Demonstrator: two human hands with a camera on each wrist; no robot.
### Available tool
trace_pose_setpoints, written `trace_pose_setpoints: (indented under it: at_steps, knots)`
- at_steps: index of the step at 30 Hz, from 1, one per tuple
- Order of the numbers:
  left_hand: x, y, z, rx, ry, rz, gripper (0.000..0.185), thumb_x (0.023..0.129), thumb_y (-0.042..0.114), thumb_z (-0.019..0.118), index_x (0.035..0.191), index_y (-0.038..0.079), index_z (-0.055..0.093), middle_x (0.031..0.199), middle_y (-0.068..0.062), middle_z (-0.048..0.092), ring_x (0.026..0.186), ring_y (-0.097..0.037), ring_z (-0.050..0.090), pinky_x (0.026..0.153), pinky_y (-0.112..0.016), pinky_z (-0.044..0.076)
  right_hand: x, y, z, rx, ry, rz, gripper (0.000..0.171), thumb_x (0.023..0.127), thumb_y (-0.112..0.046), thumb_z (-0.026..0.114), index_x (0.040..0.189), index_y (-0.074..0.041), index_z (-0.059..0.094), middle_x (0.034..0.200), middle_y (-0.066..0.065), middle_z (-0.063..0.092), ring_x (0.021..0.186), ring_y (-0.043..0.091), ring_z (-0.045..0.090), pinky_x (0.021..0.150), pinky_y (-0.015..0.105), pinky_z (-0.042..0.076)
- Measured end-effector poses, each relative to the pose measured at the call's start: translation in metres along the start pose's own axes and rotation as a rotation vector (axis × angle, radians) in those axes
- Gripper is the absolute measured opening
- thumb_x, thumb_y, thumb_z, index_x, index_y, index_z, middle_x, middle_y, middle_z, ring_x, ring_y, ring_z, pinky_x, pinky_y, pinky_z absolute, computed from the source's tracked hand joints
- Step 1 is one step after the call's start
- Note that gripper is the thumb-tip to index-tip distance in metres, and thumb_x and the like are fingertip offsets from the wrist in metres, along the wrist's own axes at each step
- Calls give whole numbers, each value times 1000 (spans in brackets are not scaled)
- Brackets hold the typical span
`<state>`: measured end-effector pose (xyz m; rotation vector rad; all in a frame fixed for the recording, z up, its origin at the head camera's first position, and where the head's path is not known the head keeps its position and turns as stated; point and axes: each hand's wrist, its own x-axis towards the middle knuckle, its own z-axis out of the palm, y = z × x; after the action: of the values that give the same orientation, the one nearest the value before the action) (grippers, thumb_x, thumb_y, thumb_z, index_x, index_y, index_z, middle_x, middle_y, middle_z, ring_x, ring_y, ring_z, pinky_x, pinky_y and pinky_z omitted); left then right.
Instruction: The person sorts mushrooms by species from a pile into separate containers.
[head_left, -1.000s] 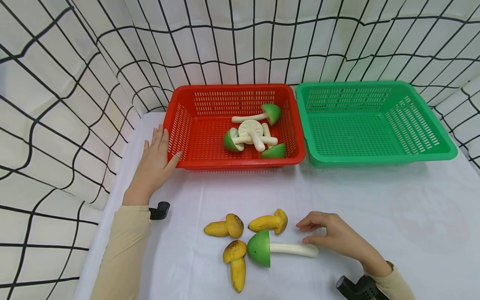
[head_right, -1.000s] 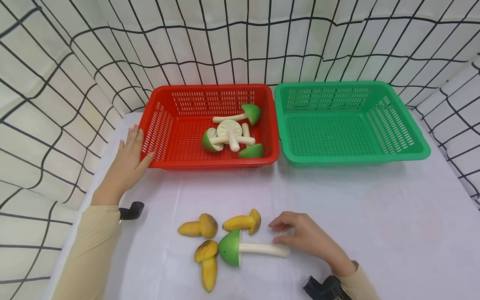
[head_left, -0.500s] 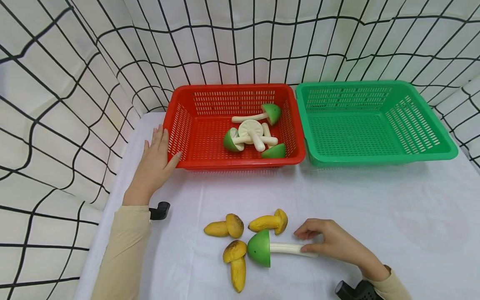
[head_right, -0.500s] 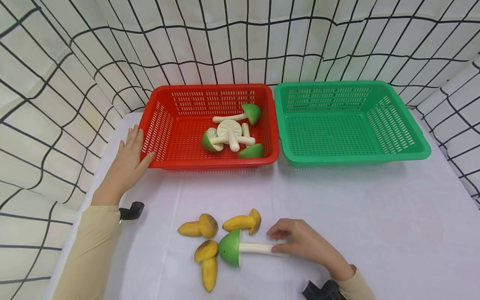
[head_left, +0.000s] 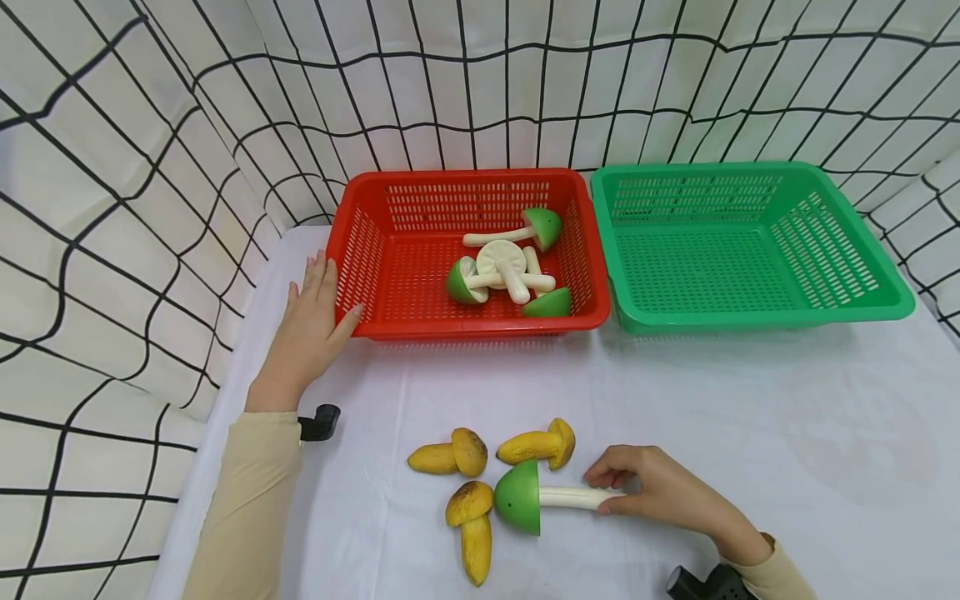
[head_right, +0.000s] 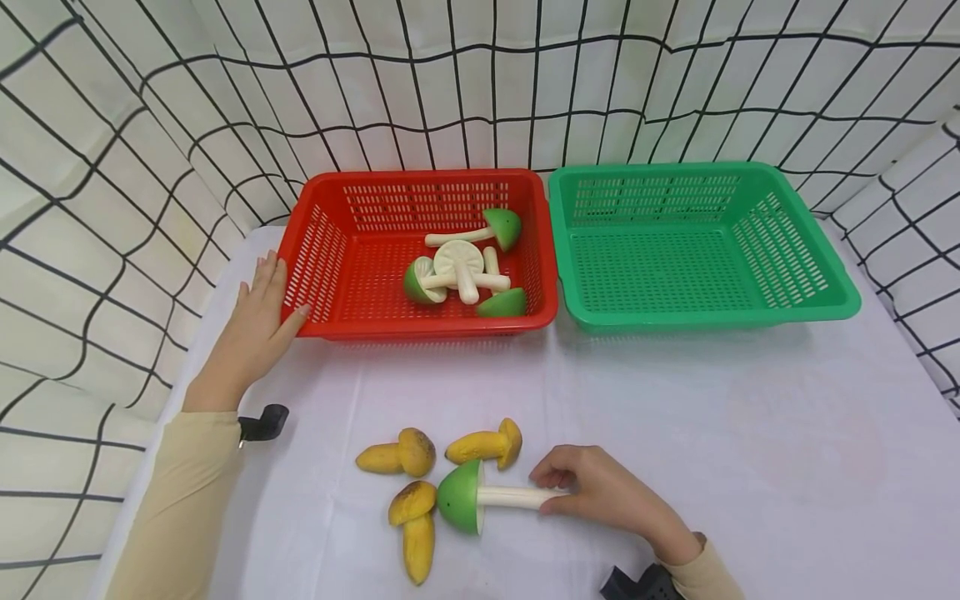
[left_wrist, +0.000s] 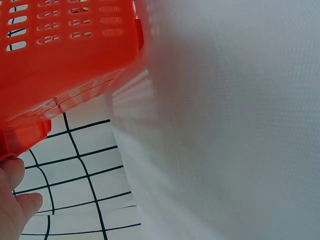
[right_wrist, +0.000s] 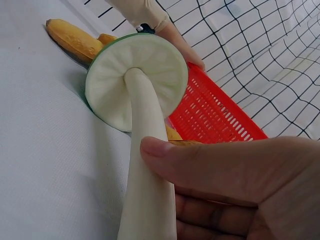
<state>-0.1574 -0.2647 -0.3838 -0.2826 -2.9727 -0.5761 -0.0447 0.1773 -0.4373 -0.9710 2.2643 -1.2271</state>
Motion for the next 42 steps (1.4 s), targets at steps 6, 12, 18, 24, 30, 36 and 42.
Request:
trace_pose_setpoints:
  at_steps: [6, 12, 18, 24, 30, 36, 42]
  knots:
    - [0, 0, 0, -1, -6, -10, 73, 97, 35, 43, 148, -7, 10, 156, -20, 3, 143, -32, -2, 110, -58, 4, 0, 0, 0, 5, -9, 14, 23, 79, -22, 76, 99, -12, 68, 91, -8, 66, 78, 5, 58, 68, 24, 51]
    - [-1, 0, 1, -3, 7, 3, 72, 97, 34, 42, 147, -8, 11, 155, -22, 4, 143, -34, -1, 110, -59, 4, 0, -1, 0, 15, -18, 35, 21, 80, -22, 75, 97, -13, 69, 87, -10, 65, 76, 2, 56, 65, 23, 50]
    - [-1, 0, 0, -10, 10, 9, 72, 97, 33, 42, 147, -8, 11, 155, -22, 4, 143, -34, -1, 110, -60, 4, 2, -1, 4, 34, -5, 22, 15, 82, -19, 73, 95, -13, 69, 86, -10, 64, 74, 0, 54, 64, 23, 50]
    - [-1, 1, -1, -17, 10, 6, 72, 97, 33, 42, 147, -8, 10, 156, -21, 3, 143, -35, 0, 110, -59, 4, 6, -2, 7, 48, 33, 55, 15, 83, -22, 73, 94, -13, 69, 87, -8, 65, 73, 2, 56, 64, 23, 51]
    - [0, 2, -1, -15, -1, -6, 73, 97, 34, 43, 148, -7, 10, 155, -22, 4, 143, -33, -1, 110, -58, 3, 11, -3, 9, 45, 75, 85, 14, 83, -21, 72, 94, -13, 69, 88, -7, 65, 74, 3, 57, 66, 24, 51]
    - [0, 2, -1, -17, 3, -2, 73, 97, 33, 43, 148, -7, 10, 155, -22, 4, 143, -31, -2, 110, -58, 3, 16, -4, 8, 44, 101, 85, 12, 83, -19, 72, 93, -13, 69, 88, -7, 65, 75, 4, 58, 67, 25, 51]
    - [0, 0, 0, -14, 6, 0, 72, 97, 34, 42, 148, -7, 10, 156, -20, 3, 143, -31, -2, 110, -58, 3, 18, -4, 7, 48, 117, 54, 13, 83, -18, 72, 93, -11, 69, 88, -5, 66, 76, 4, 58, 67, 25, 51]
